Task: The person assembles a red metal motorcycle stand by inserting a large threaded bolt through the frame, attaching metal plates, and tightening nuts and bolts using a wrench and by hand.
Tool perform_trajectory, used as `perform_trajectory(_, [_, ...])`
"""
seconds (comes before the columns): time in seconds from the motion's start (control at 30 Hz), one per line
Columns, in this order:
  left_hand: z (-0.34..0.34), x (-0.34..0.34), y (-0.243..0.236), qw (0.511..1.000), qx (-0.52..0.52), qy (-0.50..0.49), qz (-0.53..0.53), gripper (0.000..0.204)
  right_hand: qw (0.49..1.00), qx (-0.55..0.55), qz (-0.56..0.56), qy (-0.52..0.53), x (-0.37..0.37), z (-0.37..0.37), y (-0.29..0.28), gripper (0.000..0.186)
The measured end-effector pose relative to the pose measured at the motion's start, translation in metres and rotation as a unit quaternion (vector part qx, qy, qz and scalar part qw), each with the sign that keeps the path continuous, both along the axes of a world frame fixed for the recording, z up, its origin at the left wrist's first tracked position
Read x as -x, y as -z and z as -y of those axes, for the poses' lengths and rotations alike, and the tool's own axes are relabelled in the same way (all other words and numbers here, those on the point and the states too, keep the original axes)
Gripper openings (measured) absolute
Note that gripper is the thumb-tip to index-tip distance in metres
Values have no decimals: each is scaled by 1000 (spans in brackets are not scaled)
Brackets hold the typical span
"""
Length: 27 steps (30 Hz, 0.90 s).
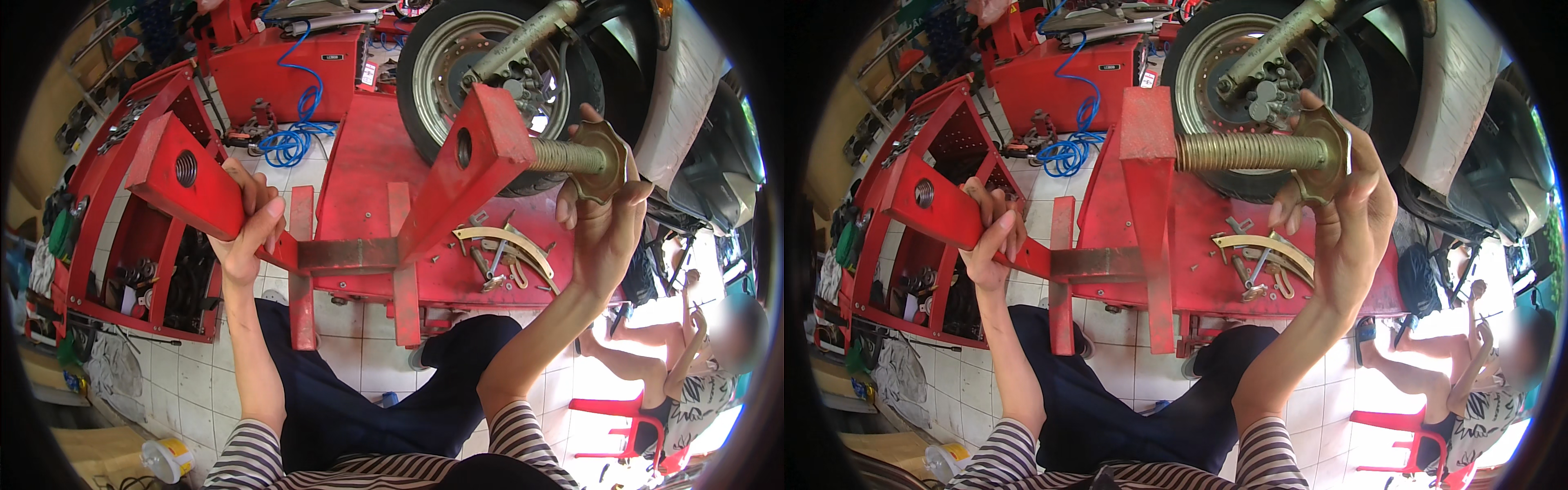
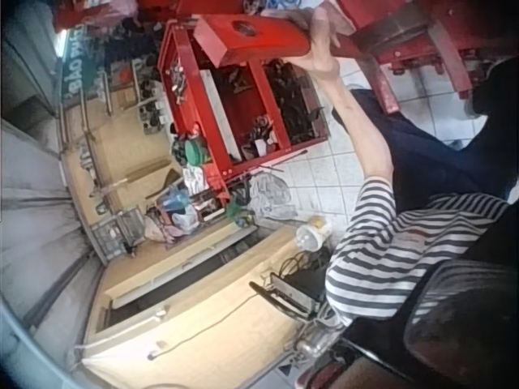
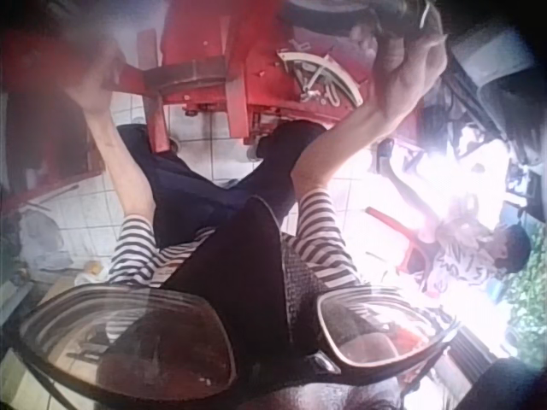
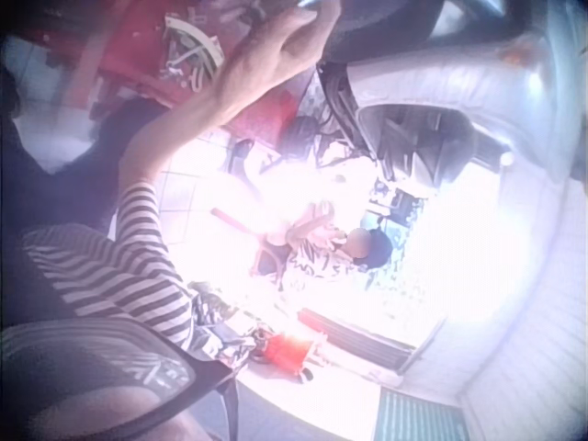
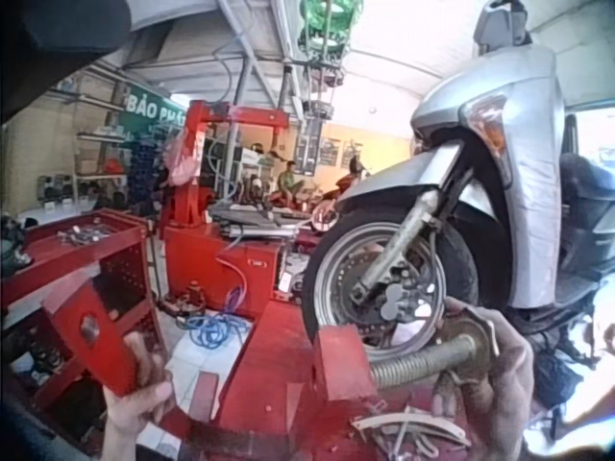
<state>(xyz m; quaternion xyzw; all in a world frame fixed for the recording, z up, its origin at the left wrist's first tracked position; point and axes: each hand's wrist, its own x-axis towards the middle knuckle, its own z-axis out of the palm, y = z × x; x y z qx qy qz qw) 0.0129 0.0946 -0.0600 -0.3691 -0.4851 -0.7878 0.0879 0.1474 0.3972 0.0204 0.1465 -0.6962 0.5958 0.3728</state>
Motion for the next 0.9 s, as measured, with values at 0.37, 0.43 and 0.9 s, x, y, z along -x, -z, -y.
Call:
perform_trajectory(0.37, [-3, -1, -2, 1000, -2, 4, 6, 30, 999, -49, 5, -11, -16, -9, 0, 79])
perform_trajectory(0.43, [-3, 0, -1, 1000, -1, 3, 1, 30, 999, -51, -9, -2, -12, -9, 0, 77])
perform_trajectory(0.9, [-3, 1, 0, 1000, -1, 3, -3, 29, 985, 130, -64, -90, 6, 3, 4, 66])
